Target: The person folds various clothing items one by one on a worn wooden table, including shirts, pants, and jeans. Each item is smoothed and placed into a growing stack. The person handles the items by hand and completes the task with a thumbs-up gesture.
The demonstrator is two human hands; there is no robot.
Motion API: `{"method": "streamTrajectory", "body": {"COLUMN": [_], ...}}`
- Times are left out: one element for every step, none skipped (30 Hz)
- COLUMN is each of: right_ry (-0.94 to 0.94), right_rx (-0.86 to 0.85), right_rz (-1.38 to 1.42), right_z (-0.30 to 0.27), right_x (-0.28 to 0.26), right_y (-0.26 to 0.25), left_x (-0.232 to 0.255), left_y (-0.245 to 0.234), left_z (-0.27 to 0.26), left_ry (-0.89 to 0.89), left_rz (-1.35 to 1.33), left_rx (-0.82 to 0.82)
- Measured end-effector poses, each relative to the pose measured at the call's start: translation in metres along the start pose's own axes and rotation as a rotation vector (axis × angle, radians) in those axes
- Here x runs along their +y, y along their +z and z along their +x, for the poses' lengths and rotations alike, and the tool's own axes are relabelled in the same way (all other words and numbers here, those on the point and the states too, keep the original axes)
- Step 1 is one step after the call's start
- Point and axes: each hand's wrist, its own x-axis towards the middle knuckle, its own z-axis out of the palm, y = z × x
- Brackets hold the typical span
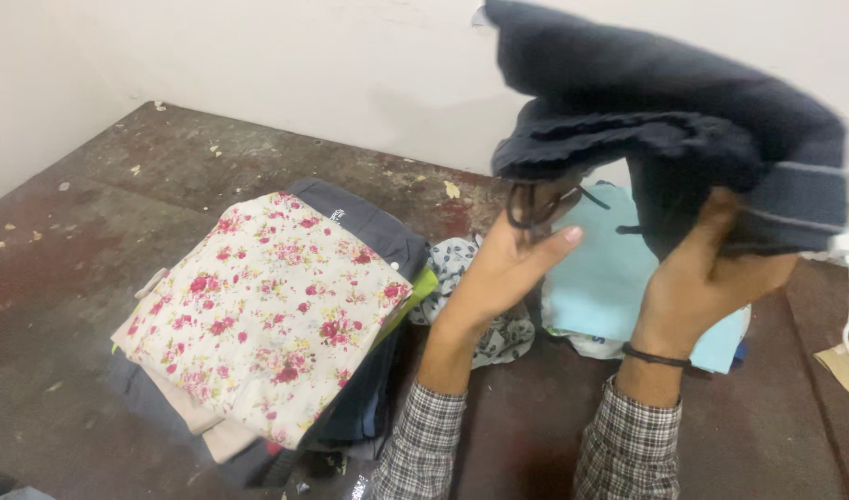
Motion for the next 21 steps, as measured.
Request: {"method": "streamTrajectory", "body": {"right_ry": [-0.016, -0.035, -0.037, -0.041, -0.048, -0.122, -0.197, -0.274, -0.250, -0.232, -0.214, -0.177, -0.140, -0.101, 0.019, 0.135, 0.247, 0.317, 0.381, 0.448, 0.521], "right_rx": [-0.085, -0.168, -0.302, -0.435, -0.568, -0.670, -0.770, -0.866, -0.952, -1.038, -1.124, -1.149, -1.174, -1.197, -1.066, -0.931, -0.793, -0.730, -0.692, -0.675, -0.664], "right_rz": [0.040, 0.081, 0.090, 0.098, 0.108, 0.104, 0.101, 0.097, 0.159, 0.221, 0.284, 0.362, 0.441, 0.518, 0.539, 0.557, 0.572, 0.550, 0.546, 0.576, 0.636], "right_z": [0.002, 0.005, 0.008, 0.010, 0.013, 0.014, 0.015, 0.017, 0.017, 0.018, 0.018, 0.019, 0.022, 0.024, 0.024, 0.026, 0.026, 0.025, 0.025, 0.022, 0.019], "right_x": [-0.006, -0.013, -0.021, -0.029, -0.037, -0.045, -0.050, -0.055, -0.058, -0.060, -0.060, -0.057, -0.053, -0.047, -0.041, -0.033, -0.026, -0.019, -0.011, -0.004, 0.004], "right_y": [-0.001, -0.001, -0.002, -0.003, -0.003, -0.003, -0.001, 0.001, 0.004, 0.007, 0.009, 0.008, 0.002, -0.003, -0.003, -0.002, -0.001, 0.001, 0.004, 0.008, 0.011], "left_x": [0.002, 0.004, 0.006, 0.008, 0.010, 0.012, 0.014, 0.017, 0.020, 0.022, 0.024, 0.025, 0.025, 0.025, 0.024, 0.024, 0.023, 0.022, 0.021, 0.021, 0.021], "left_y": [0.001, -0.001, -0.003, -0.006, -0.010, -0.015, -0.021, -0.027, -0.033, -0.039, -0.045, -0.051, -0.056, -0.061, -0.066, -0.070, -0.072, -0.073, -0.071, -0.069, -0.068], "left_z": [-0.002, -0.003, -0.004, -0.004, -0.004, -0.007, -0.008, -0.009, -0.009, -0.008, -0.008, -0.009, -0.009, -0.010, -0.012, -0.013, -0.013, -0.016, -0.022, -0.025, -0.027], "left_ry": [-0.055, -0.108, -0.098, -0.089, -0.080, -0.143, -0.205, -0.266, -0.260, -0.249, -0.238, -0.257, -0.277, -0.297, -0.303, -0.307, -0.311, -0.239, -0.166, -0.093, -0.137], "left_rz": [-0.083, -0.163, -0.281, -0.399, -0.517, -0.545, -0.570, -0.594, -0.579, -0.566, -0.553, -0.576, -0.599, -0.622, -0.604, -0.586, -0.568, -0.590, -0.611, -0.631, -0.688], "left_rx": [0.005, 0.009, 0.040, 0.069, 0.098, 0.225, 0.353, 0.477, 0.503, 0.529, 0.555, 0.575, 0.595, 0.614, 0.650, 0.683, 0.716, 0.685, 0.654, 0.621, 0.614]}}
